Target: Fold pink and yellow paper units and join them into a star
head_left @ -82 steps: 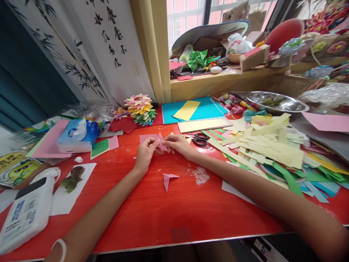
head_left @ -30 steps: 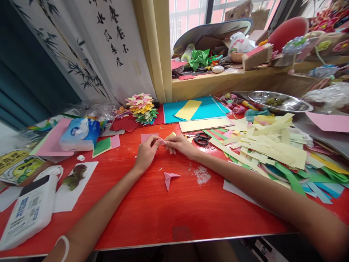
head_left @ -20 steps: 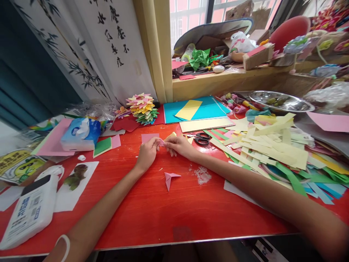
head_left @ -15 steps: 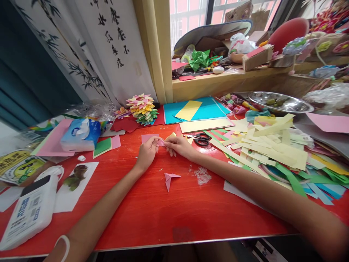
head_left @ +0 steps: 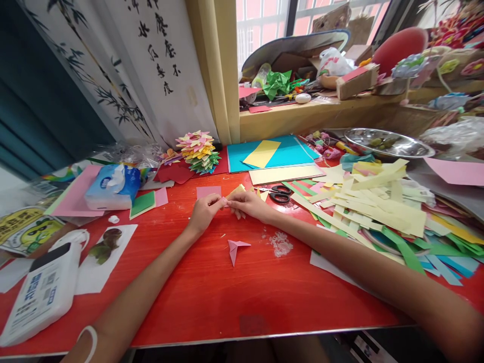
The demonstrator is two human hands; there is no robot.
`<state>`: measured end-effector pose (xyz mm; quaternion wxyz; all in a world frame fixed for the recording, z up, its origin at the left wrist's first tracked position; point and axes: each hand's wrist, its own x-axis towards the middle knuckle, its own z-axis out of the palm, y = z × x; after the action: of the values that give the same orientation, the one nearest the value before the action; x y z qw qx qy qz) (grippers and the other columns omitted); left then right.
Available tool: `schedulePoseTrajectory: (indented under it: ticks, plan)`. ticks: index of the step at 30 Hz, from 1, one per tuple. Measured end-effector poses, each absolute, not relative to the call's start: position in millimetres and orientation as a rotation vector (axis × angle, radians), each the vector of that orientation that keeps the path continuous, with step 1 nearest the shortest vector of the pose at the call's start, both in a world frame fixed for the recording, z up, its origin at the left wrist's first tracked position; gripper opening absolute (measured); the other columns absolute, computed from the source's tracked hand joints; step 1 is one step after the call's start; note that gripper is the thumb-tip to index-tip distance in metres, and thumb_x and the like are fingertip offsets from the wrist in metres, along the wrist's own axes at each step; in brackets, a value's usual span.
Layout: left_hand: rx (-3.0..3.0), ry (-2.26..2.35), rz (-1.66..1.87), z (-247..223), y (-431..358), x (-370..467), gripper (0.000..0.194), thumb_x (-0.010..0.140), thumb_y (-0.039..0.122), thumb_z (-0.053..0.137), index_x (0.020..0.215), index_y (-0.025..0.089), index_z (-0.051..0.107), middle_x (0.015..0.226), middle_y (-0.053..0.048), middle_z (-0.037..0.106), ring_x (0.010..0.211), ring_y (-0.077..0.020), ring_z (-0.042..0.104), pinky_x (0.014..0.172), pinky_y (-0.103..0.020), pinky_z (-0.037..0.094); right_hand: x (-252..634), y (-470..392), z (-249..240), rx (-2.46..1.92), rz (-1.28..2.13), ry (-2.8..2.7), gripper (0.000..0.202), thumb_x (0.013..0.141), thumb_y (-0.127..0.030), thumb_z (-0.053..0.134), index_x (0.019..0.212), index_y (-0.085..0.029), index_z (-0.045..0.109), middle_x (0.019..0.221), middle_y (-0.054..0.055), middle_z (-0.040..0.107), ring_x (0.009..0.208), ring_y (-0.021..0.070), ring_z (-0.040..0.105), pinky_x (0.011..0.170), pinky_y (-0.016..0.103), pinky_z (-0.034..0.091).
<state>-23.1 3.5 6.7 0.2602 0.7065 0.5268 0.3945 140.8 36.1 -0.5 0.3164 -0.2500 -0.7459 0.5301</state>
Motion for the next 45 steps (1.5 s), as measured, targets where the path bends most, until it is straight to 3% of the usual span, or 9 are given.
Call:
schedulePoseTrajectory:
  ticks: [5, 9, 15, 27, 32, 39, 43, 45]
  plan:
    - [1.913, 1.426, 1.176, 8.1, 1.2, -22.5, 0.029, 0.076, 0.038, 0.050, 0.061, 0.016, 0.059, 0.069, 0.000, 0.051, 0.068, -0.0119, 0.050, 0.065, -0.022, 0.038, 141.0, 34.6, 2.0, -0.665, 1.419, -1.936, 0.030, 0.080, -0.041, 0.050, 0.079, -0.011, 0.057, 0.054, -0.003, 0.052, 0.042, 0.0060, 0.046, 0.041, 0.018, 0.036]
    - [1.942, 1.473, 1.036, 8.7, 0.5, -20.9, 0.031, 0.079, 0.041, 0.045, 0.065, 0.016, 0.059, 0.061, 0.002, 0.052, 0.062, -0.0110, 0.047, 0.060, -0.022, 0.035, 142.5, 34.9, 1.4, -0.701, 1.371, -1.960, 0.027, 0.081, -0.037, 0.048, 0.081, -0.012, 0.057, 0.051, -0.004, 0.051, 0.041, 0.0058, 0.044, 0.042, 0.018, 0.035]
    - [1.909, 1.419, 0.974, 7.7, 3.4, -21.1, 0.035, 0.078, 0.042, 0.045, 0.056, 0.015, 0.050, 0.053, 0.004, 0.044, 0.055, -0.0088, 0.039, 0.054, -0.021, 0.030, 143.6, 33.8, 2.6, -0.679, 1.268, -2.104, 0.023, 0.084, -0.032, 0.045, 0.071, -0.013, 0.052, 0.050, -0.004, 0.050, 0.041, 0.0051, 0.045, 0.045, 0.018, 0.036]
    - [1.690, 1.382, 1.105, 6.0, 2.7, -19.7, 0.036, 0.076, 0.044, 0.048, 0.057, 0.015, 0.055, 0.057, 0.001, 0.053, 0.053, -0.0092, 0.043, 0.050, -0.021, 0.033, 142.5, 34.2, -0.3, -0.639, 1.306, -2.077, 0.032, 0.081, -0.045, 0.046, 0.069, -0.015, 0.050, 0.057, -0.002, 0.053, 0.041, 0.0052, 0.044, 0.043, 0.018, 0.036]
    - [1.855, 1.475, 1.046, 7.4, 2.2, -20.0, 0.034, 0.080, 0.044, 0.043, 0.061, 0.017, 0.052, 0.042, 0.005, 0.040, 0.042, -0.0078, 0.037, 0.048, -0.020, 0.030, 142.8, 36.4, -1.0, -0.721, 1.249, -1.930, 0.030, 0.083, -0.042, 0.043, 0.075, -0.015, 0.053, 0.058, -0.003, 0.050, 0.041, 0.0053, 0.044, 0.044, 0.019, 0.034]
    - [2.010, 1.505, 1.001, 7.1, 0.2, -20.4, 0.030, 0.086, 0.036, 0.034, 0.077, 0.019, 0.058, 0.050, 0.003, 0.050, 0.047, -0.0092, 0.043, 0.052, -0.021, 0.034, 143.1, 37.4, -2.5, -0.853, 1.032, -1.895, 0.032, 0.085, -0.040, 0.039, 0.064, -0.017, 0.044, 0.055, -0.003, 0.051, 0.038, 0.0059, 0.042, 0.046, 0.020, 0.034]
    - [1.895, 1.544, 1.271, 3.6, 4.1, -24.0, 0.028, 0.086, 0.027, 0.030, 0.097, 0.018, 0.054, 0.059, 0.001, 0.052, 0.054, -0.0105, 0.048, 0.055, -0.022, 0.039, 145.9, 37.1, -1.1, -0.991, 0.881, -1.726, 0.035, 0.086, -0.041, 0.037, 0.060, -0.018, 0.041, 0.049, -0.003, 0.046, 0.043, 0.0077, 0.040, 0.048, 0.021, 0.030]
    - [1.914, 1.593, 1.416, 2.9, 6.8, -28.2, 0.030, 0.084, 0.017, 0.028, 0.106, 0.017, 0.049, 0.074, -0.003, 0.057, 0.068, -0.0119, 0.054, 0.065, -0.024, 0.043, 145.8, 35.6, 0.2, -0.991, 0.826, -1.712, 0.036, 0.085, -0.043, 0.040, 0.058, -0.018, 0.042, 0.051, -0.003, 0.046, 0.047, 0.0083, 0.041, 0.049, 0.021, 0.029]
